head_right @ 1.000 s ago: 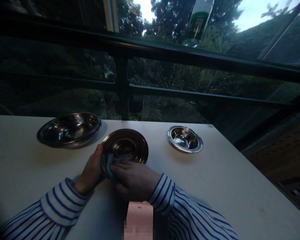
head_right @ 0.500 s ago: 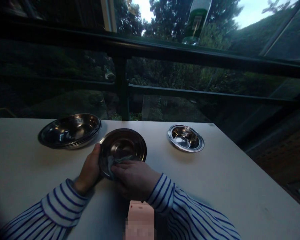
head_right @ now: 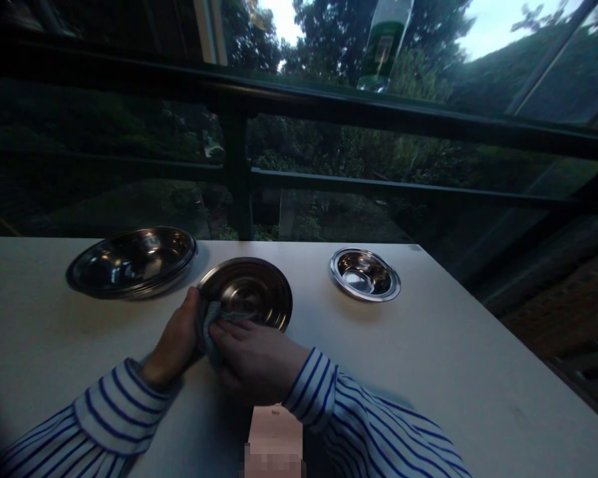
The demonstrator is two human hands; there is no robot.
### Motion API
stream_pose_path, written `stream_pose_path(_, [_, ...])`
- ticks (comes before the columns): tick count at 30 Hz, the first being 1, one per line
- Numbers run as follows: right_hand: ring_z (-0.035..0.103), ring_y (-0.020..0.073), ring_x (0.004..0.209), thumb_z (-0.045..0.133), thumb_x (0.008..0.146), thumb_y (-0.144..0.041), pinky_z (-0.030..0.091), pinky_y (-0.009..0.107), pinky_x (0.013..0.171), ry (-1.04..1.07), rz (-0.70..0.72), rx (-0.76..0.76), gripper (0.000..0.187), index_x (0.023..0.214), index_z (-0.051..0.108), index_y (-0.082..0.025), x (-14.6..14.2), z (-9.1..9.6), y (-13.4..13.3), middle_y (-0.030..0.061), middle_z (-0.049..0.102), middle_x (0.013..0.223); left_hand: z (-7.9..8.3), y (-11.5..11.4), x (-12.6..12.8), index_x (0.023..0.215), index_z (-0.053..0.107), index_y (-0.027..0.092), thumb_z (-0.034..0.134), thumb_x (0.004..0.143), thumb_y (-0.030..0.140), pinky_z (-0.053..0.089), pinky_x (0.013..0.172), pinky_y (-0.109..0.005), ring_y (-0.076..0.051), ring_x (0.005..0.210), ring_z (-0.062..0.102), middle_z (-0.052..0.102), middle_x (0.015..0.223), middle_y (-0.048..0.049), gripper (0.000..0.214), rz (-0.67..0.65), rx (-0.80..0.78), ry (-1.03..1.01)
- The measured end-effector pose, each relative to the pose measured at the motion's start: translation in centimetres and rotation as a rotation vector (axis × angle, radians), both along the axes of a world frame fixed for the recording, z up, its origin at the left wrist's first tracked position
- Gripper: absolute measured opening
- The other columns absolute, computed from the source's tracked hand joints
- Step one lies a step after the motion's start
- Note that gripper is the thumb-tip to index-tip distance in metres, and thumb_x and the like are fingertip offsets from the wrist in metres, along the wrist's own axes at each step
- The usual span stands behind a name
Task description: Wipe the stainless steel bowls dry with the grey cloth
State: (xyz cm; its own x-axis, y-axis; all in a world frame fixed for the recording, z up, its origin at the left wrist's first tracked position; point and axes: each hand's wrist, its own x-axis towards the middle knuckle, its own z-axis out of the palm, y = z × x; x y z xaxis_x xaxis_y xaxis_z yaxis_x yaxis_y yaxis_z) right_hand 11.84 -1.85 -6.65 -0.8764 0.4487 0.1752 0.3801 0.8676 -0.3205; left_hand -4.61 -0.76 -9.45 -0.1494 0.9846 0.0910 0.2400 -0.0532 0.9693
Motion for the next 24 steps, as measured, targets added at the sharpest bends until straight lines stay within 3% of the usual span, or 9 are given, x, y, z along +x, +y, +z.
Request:
stream_pose_path(3, [0.055, 0.0247, 0.1, 0.05, 0.077, -0.023, 0.042, 0.038, 0.087, -0.176, -0.104, 0.022, 0.039, 0.113, 0.052, -0.009, 1.3, 1.1, -0.1, 0.0139, 0.061, 0.109, -0.4, 0.1, -0.3, 0.099, 0.065, 0.01, 0.025, 0.081, 0.063, 0.046, 0.083, -0.034, -0.025, 0.092, 0.063, 0.071, 0.095, -0.0103, 0.069, -0.009, -0.03, -0.025])
stream_pose_path(6, [0.058, 0.0241, 0.089, 0.052, 0.074, -0.021, 0.043, 0.039, 0.084, -0.285, -0.177, 0.049, 0.022, 0.092, 0.06, -0.013, 2.0, 1.8, 0.1, 0.0104, 0.066, 0.092, -0.9, 0.3, -0.3, 0.103, 0.064, 0.009, 0.026, 0.08, 0.063, 0.047, 0.081, -0.037, -0.027, 0.089, 0.064, 0.071, 0.096, -0.0127, 0.07, -0.047, -0.043, -0.083])
stream_pose_path(9, [0.056, 0.023, 0.095, 0.051, 0.075, -0.021, 0.043, 0.036, 0.086, -0.195, -0.07, 0.021, 0.031, 0.104, 0.056, -0.011, 1.3, 1.2, 0.2, 0.0113, 0.064, 0.101, -1.0, 0.4, -0.1, 0.11, 0.061, 0.009, 0.025, 0.082, 0.061, 0.045, 0.087, -0.036, -0.026, 0.097, 0.062, 0.069, 0.103, -0.0123, 0.069, -0.072, -0.01, -0.137])
stream_pose_path(13, [0.044, 0.025, 0.115, 0.048, 0.078, -0.023, 0.041, 0.035, 0.092, -0.048, 0.013, 0.032, 0.056, 0.128, 0.035, -0.001, 0.1, 0.1, 0.1, 0.0193, 0.049, 0.125, -0.6, 0.4, -0.1, 0.109, 0.061, 0.011, 0.023, 0.083, 0.06, 0.04, 0.094, -0.032, -0.023, 0.104, 0.059, 0.069, 0.104, -0.01, 0.067, -0.056, 0.001, -0.115])
stream_pose_path(15, [0.047, 0.0256, 0.112, 0.049, 0.076, -0.022, 0.042, 0.036, 0.089, -0.102, -0.025, 0.039, 0.054, 0.125, 0.039, -0.003, 0.4, 0.3, -0.1, 0.0182, 0.052, 0.122, -0.5, 0.4, -0.2, 0.105, 0.064, 0.011, 0.024, 0.082, 0.061, 0.042, 0.092, -0.033, -0.024, 0.101, 0.06, 0.07, 0.101, -0.0101, 0.068, -0.043, -0.02, -0.087])
stream_pose_path(20, [0.058, 0.025, 0.089, 0.053, 0.071, -0.019, 0.043, 0.04, 0.082, -0.308, -0.171, 0.051, 0.027, 0.096, 0.059, -0.012, 2.1, 1.9, -0.2, 0.0114, 0.066, 0.093, -0.4, 0.3, -0.3, 0.101, 0.065, 0.011, 0.024, 0.081, 0.062, 0.047, 0.082, -0.035, -0.026, 0.091, 0.064, 0.072, 0.091, -0.0115, 0.069, -0.037, -0.084, -0.046])
stream_pose_path(24, [0.053, 0.0244, 0.102, 0.052, 0.073, -0.021, 0.043, 0.036, 0.085, -0.159, -0.026, 0.025, 0.042, 0.114, 0.05, -0.01, 1.3, 1.0, 0.0, 0.0132, 0.061, 0.108, -0.3, 0.3, 0.1, 0.104, 0.064, 0.011, 0.024, 0.082, 0.062, 0.045, 0.088, -0.035, -0.026, 0.098, 0.062, 0.071, 0.097, -0.011, 0.069, -0.028, -0.028, -0.069])
